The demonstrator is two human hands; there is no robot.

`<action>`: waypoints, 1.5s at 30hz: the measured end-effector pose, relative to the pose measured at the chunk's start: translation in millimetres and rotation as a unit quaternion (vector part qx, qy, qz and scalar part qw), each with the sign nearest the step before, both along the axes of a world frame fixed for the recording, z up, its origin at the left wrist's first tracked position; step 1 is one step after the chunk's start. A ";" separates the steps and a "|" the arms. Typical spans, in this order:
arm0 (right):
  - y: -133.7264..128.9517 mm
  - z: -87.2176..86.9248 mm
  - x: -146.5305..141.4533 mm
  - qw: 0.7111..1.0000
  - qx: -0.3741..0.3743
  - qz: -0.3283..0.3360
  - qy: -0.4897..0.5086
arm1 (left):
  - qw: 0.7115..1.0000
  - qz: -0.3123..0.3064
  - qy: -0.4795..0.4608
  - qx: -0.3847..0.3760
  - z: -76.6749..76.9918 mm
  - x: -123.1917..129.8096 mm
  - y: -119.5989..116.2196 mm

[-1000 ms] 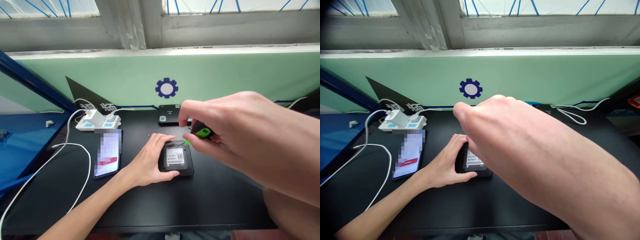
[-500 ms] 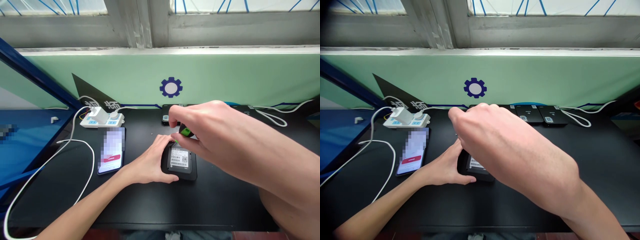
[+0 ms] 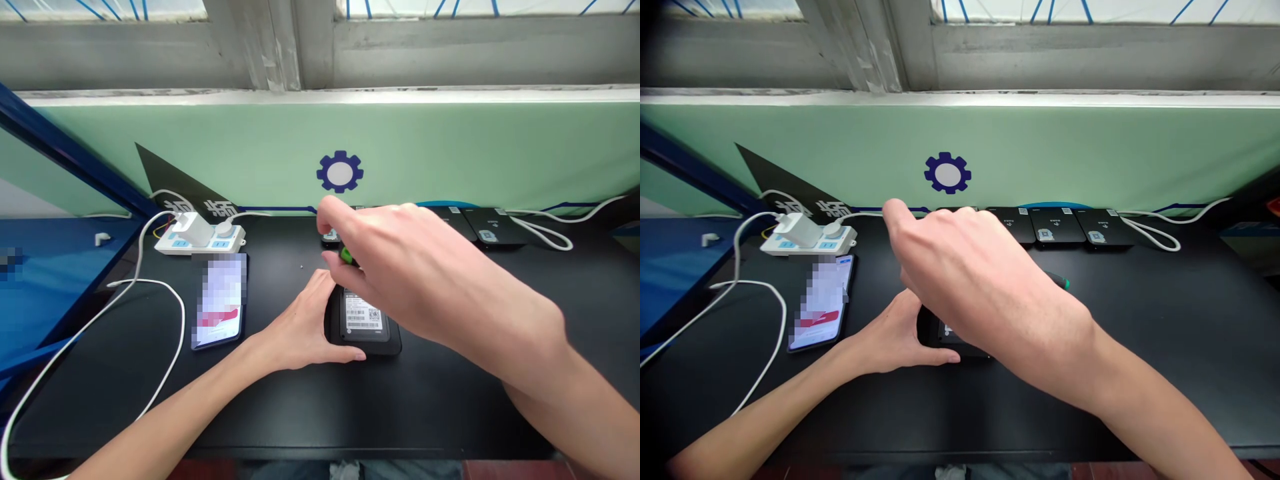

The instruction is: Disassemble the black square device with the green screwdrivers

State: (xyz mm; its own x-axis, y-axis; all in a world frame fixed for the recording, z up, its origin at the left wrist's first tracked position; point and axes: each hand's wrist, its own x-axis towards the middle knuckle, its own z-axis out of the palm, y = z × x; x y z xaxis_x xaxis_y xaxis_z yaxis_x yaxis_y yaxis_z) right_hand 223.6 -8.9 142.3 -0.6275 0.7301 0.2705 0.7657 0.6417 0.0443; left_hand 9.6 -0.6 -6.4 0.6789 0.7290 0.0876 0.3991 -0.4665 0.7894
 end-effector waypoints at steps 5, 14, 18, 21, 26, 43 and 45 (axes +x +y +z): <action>3.2 0.4 -1.0 0.999 -0.036 0.002 0.024 | 1.000 -0.005 -0.008 0.005 -1.4 1.0 -0.2; 3.1 2.8 -0.4 0.998 -0.064 -0.011 0.018 | 1.000 -0.009 -0.008 0.007 1.2 0.8 0.0; 3.3 1.8 -0.3 0.997 -0.061 0.022 0.033 | 1.000 -0.014 -0.012 0.005 0.2 1.4 0.1; 3.9 0.8 -2.0 0.999 -0.033 -0.017 0.016 | 1.000 -0.012 -0.017 0.009 0.7 1.6 0.4; 2.0 2.7 -3.9 0.998 -0.054 -0.014 0.015 | 1.000 -0.003 -0.010 -0.006 1.8 1.6 -0.6; 1.2 1.3 -6.6 0.999 -0.015 -0.039 0.009 | 1.000 -0.016 -0.002 0.004 0.9 0.5 -1.1; 1.6 2.0 -5.7 0.998 -0.039 -0.040 0.019 | 1.000 -0.010 -0.002 0.002 1.3 0.8 -1.0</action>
